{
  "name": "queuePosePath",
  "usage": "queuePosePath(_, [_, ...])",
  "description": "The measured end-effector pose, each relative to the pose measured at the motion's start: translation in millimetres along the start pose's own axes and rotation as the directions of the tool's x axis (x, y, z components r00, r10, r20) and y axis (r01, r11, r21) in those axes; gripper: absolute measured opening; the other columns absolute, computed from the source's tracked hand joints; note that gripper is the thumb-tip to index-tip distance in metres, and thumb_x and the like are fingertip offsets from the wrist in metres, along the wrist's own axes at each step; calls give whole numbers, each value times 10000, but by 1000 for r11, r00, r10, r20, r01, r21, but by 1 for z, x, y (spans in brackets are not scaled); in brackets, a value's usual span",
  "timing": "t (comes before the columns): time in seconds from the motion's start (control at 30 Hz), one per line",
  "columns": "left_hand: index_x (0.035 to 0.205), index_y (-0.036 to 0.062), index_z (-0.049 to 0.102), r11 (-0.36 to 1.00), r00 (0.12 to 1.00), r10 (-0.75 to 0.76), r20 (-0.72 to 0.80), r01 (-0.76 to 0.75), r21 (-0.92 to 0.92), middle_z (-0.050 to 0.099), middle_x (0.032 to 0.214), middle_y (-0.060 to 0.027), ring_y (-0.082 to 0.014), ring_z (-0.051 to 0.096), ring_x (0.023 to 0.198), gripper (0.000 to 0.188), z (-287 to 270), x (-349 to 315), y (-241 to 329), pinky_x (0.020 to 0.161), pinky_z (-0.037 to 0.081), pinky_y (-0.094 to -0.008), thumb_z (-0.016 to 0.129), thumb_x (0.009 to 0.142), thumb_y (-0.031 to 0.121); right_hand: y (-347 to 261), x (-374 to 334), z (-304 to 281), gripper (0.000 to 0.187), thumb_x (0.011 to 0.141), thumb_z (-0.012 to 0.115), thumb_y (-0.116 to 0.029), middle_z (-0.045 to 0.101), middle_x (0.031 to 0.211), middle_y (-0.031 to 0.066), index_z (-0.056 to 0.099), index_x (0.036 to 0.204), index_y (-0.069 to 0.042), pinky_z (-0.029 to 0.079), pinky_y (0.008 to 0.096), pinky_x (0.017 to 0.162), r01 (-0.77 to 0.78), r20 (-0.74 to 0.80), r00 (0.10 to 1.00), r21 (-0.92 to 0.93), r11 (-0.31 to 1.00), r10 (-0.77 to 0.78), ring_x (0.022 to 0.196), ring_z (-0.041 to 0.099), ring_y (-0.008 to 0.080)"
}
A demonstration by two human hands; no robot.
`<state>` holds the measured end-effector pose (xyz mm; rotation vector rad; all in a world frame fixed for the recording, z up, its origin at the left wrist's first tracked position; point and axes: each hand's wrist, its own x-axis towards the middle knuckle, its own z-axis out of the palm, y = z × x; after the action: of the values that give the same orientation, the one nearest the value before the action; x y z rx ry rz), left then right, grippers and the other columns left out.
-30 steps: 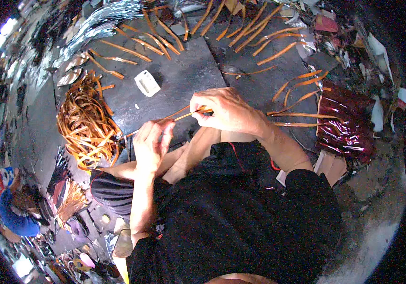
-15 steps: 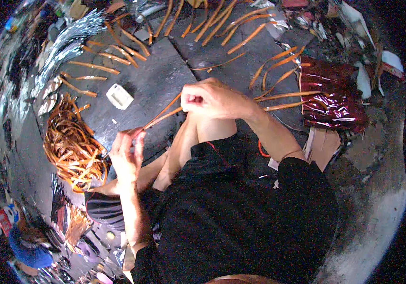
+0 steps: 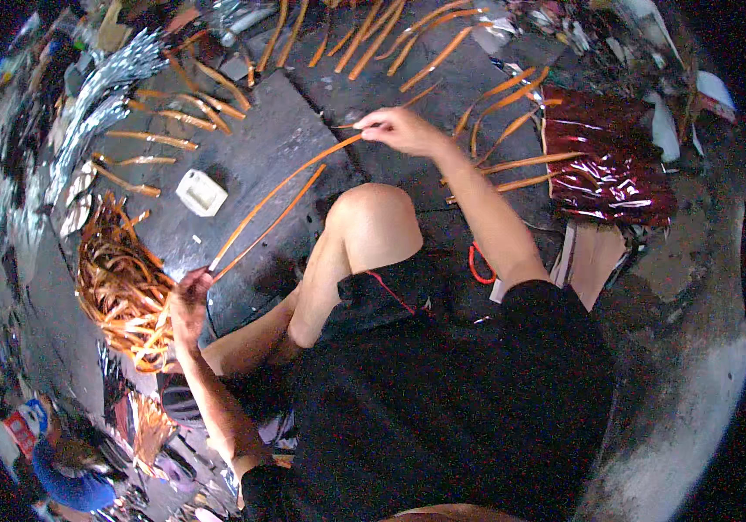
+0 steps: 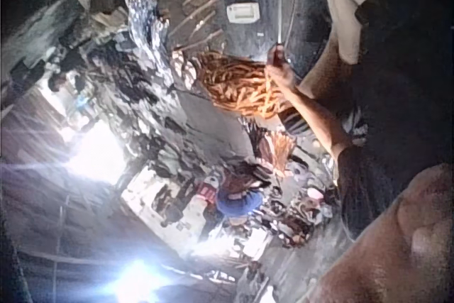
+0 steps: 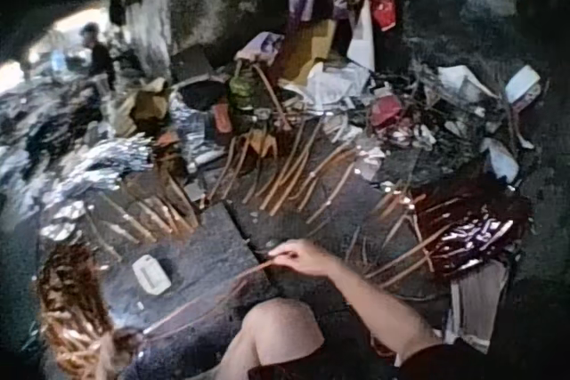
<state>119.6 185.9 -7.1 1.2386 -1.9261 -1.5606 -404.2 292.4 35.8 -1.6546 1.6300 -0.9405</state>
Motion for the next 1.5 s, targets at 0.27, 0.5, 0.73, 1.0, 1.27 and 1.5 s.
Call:
queuePosePath(0.27, [1272,33,530,946,999,-10,-48,25,324,624,1144,-177,-264,596,1075,436,23,6,14,894,478,-370,649,894,217,127,12,-45,238,830,557,-130,621,1059,134,645,1050,-114,455,431,910,-362,-530,847,-630,687,-40,1077,564,312])
queuePosePath(0.5, [1216,11,559,976,994,97,-43,-87,202,650,1065,-154,-215,616,996,390,43,0,31,884,475,-333,597,934,278,153,20,-73,199,834,526,-41,570,1144,46,610,999,-115,274,504,1082,-272,-310,950,-879,391,-37,1166,503,232])
queuePosePath(0.73, [1193,12,591,994,996,67,-58,-71,-84,634,1088,-76,-149,577,1001,311,104,18,131,916,439,-286,598,937,187,2,22,-57,162,944,514,-148,632,980,65,602,1065,-86,356,462,1008,-29,-320,934,-518,855,-162,996,601,223])
queuePosePath(1.0, [1069,38,632,821,983,127,-131,-178,-542,659,887,-39,-97,599,794,255,165,63,227,767,488,-247,625,917,243,-149,16,29,281,922,596,-90,634,899,73,496,1175,-19,508,283,751,228,-93,973,246,942,-211,872,635,131])
queuePosePath(1.27, [912,24,658,883,920,143,-366,-285,-373,670,792,-32,-77,606,719,145,130,32,231,706,499,-225,662,895,168,-200,11,64,273,811,698,-68,660,933,111,585,1058,-32,536,327,698,309,-193,931,-36,950,-310,823,676,260])
queuePosePath(1.5, [1025,18,664,738,888,259,-379,-435,-516,662,1014,-68,-110,595,916,158,117,20,217,861,470,-280,644,892,101,-224,13,75,178,806,697,-57,659,890,101,599,953,-34,529,318,654,400,-298,876,11,916,-379,784,676,226])
